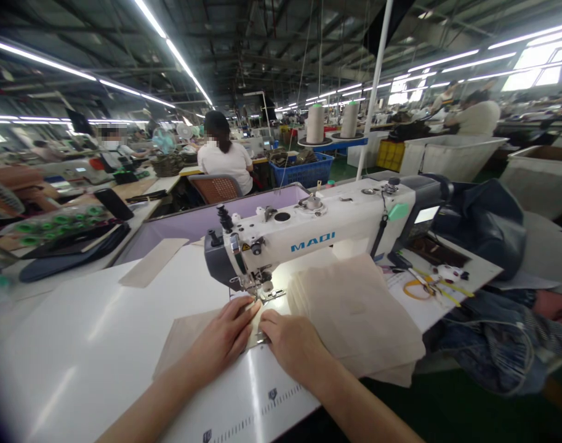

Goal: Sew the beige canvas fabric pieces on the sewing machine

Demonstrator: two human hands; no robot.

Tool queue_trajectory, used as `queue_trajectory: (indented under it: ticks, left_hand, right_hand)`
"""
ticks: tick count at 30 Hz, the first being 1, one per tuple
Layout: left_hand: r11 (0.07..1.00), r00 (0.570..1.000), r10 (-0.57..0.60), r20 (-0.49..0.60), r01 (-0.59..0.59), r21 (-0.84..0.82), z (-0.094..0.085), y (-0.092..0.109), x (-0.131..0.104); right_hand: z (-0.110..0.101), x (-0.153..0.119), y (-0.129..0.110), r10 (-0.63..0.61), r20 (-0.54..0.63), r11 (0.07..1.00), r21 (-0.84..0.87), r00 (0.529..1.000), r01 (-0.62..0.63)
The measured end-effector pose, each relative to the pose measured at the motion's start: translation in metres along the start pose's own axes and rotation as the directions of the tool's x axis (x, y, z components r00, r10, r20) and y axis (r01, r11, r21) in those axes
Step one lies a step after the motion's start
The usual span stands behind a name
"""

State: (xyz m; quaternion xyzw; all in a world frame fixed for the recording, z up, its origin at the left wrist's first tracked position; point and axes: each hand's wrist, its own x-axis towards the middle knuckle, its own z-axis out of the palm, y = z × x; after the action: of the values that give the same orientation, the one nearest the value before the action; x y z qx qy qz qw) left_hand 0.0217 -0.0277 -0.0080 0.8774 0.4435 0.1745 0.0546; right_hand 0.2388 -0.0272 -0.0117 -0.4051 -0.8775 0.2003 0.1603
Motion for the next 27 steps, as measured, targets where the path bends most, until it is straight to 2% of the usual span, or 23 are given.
queue_trajectory:
  ticks: [8,15,21,27]
  left_hand:
    - [0.995,0.999,0.031,0.015,-0.033,0.095,-0.001,0.005,-0.007]
    - [0.982,0.985,0.165,0.042,-0.168,0.088,-0.003,0.024,-0.029]
    - [0.982,0.983,0.184,0.008,-0.184,0.048,-0.011,0.022,-0.019]
    - [0.989,0.99,0.135,0.047,-0.138,0.052,-0.013,0.01,-0.011]
  right_hand:
    - [0.0,-0.007,-0.001,-0.004,0.025,1.0,-0.009,1.0,0.004]
    - [0.001,-0.016,-0.004,-0.012,0.004,1.0,0.018,1.0,0.012]
    - [0.0,-0.007,0.0,-0.015,-0.004,1.0,0.016,1.0,0.015]
    - [-0.007,0.005,0.001,-0.017,-0.013,1.0,0.026,1.0,0.018]
